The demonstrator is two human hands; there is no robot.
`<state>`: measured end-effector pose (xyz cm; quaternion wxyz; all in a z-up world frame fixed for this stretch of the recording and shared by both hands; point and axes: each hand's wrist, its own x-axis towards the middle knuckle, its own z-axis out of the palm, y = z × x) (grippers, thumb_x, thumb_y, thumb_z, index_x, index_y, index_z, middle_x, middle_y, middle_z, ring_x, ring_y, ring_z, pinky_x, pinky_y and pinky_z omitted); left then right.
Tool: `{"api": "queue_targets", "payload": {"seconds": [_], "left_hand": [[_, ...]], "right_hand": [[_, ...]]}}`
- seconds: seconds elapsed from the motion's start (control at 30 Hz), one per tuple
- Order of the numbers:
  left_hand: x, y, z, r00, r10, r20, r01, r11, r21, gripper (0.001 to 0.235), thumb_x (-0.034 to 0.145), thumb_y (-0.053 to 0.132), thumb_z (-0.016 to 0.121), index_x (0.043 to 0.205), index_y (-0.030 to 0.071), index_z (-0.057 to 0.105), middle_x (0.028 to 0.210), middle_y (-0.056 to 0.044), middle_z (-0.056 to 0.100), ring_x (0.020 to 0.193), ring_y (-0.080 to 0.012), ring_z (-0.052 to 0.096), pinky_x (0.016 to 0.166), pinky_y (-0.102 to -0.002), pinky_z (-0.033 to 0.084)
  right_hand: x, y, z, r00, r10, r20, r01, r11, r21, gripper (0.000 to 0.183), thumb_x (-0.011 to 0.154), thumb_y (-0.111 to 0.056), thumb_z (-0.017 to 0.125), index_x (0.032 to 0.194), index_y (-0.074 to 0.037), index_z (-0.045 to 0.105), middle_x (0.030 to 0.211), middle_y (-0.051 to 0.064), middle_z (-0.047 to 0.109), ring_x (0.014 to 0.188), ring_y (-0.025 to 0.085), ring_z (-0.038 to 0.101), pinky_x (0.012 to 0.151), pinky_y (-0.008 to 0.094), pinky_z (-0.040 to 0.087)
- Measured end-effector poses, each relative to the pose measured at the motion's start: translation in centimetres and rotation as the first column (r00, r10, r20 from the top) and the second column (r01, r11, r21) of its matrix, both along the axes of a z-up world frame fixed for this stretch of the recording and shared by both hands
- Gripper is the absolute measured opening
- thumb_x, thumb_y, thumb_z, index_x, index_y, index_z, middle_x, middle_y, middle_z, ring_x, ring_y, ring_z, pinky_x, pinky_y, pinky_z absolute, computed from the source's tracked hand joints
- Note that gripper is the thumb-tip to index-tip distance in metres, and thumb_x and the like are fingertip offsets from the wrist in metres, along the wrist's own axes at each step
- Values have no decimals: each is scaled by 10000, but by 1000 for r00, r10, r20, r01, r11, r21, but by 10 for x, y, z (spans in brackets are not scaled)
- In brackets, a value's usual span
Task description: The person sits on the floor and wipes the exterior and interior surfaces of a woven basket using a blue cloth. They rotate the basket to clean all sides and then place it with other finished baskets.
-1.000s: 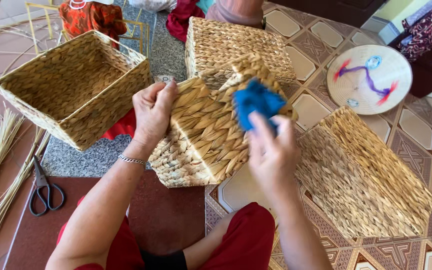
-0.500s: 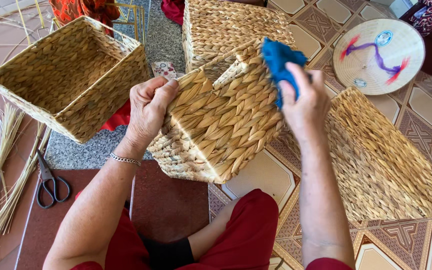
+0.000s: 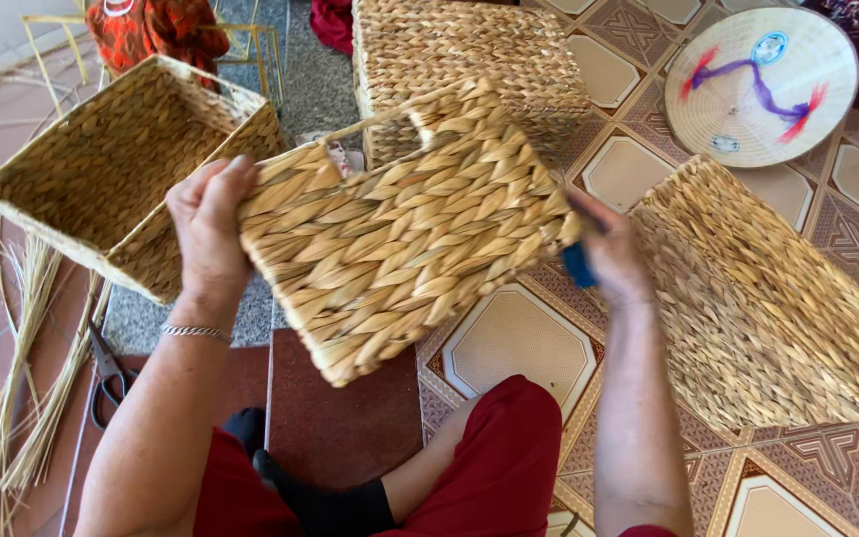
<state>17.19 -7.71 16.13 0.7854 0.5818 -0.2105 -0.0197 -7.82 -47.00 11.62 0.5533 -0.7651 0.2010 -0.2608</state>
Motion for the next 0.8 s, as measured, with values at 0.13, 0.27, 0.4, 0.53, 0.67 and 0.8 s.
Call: {"api": "queue_targets", "payload": {"seconds": [0.13, 0.27, 0.4, 0.53, 0.67, 0.8], "left_hand": [[22, 25, -10, 998, -7, -60, 4, 999, -39, 222, 965, 189, 643, 771, 81, 630, 770, 39, 595, 727, -66, 503, 712, -241, 415], [37, 62, -23, 996, -83, -23, 82, 995, -59, 303, 1033, 159, 639, 760, 86, 531, 763, 45, 488, 745, -70, 432, 746, -265, 371], [55, 103, -23, 976, -153, -155, 148, 988, -45, 220, 1057, 170, 647, 866, 87, 579, 823, 43, 536, 819, -86, 485, 775, -255, 401], [68, 149, -35, 960, -82, -266, 52, 992, -117, 110, 994, 166, 674, 1074, 96, 700, 1035, 13, 683, 968, -112, 634, 967, -257, 514], [74, 187, -47, 960, 64, -272, -67, 998, 0, 225, 1064, 198, 688, 1244, 66, 710, 1154, -6, 710, 1070, -122, 646, 1049, -259, 503], [79, 220, -51, 973, 105, -205, -78, 987, 139, 221, 1098, 192, 624, 1255, 45, 674, 1201, -5, 710, 1115, -109, 643, 1041, -243, 494]], "right_hand": [[16, 29, -82, 946, -120, -301, 215, 928, 305, 169, 934, -172, 663, 1016, -25, 673, 807, 104, 679, 639, 196, 635, 537, 386, 539], [24, 48, -123, 950, -31, -312, 75, 989, 131, 262, 1038, -209, 675, 1058, 50, 707, 797, 170, 663, 668, 224, 588, 584, 393, 441], [37, 72, -92, 986, -17, -165, 16, 1000, -8, 304, 944, -173, 680, 1231, -79, 711, 1026, 54, 752, 883, 123, 670, 795, 301, 544], [29, 112, -21, 983, 126, 131, -104, 982, -160, 283, 982, -103, 685, 1259, -57, 716, 1178, 77, 732, 1081, 128, 677, 953, 283, 530], [30, 169, 49, 922, 220, 319, -105, 934, -341, 290, 994, -70, 714, 1283, -85, 708, 1133, 50, 695, 1006, 142, 665, 900, 273, 570], [41, 209, 70, 880, 360, 310, -148, 827, -542, 340, 967, -94, 738, 1302, -99, 675, 1135, 65, 625, 976, 166, 653, 813, 288, 568]]}}
